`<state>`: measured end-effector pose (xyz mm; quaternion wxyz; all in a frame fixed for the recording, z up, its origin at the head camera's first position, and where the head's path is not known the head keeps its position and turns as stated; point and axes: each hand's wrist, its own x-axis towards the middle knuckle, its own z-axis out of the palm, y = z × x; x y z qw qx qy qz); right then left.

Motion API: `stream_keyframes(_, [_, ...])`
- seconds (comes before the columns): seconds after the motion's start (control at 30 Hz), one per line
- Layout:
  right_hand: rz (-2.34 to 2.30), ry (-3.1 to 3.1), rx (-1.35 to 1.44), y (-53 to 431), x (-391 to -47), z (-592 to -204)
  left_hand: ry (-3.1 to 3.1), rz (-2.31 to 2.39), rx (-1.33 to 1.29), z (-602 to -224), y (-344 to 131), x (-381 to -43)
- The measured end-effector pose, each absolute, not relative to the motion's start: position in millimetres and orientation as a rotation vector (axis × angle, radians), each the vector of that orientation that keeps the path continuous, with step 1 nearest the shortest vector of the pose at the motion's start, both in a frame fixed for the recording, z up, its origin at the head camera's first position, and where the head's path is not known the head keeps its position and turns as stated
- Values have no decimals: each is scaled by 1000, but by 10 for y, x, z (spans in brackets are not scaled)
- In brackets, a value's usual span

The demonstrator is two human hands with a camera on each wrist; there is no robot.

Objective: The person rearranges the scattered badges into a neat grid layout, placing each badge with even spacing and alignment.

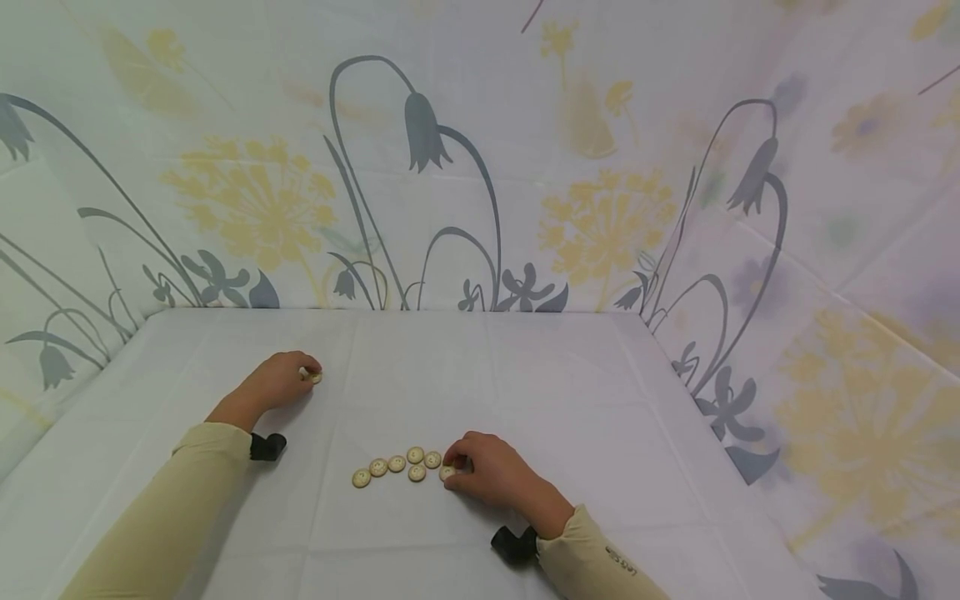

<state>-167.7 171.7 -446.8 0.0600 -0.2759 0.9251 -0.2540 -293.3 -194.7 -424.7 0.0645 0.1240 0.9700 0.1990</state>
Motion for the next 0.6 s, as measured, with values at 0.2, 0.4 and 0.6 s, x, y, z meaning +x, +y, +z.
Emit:
stream_keyframes(0.2, [-779, 2795, -846, 1711, -1669, -4450, 2929, 604, 370, -4238, -1941, -2910])
stream_keyframes(0.4, [-778, 2797, -853, 1707, -1674, -4447, 2926, 588, 364, -4187, -1911, -2870])
stream_keyframes(0.6, [-784, 2795, -849, 1705, -1677, -4442, 2934, 592, 395, -4141, -1891, -2832])
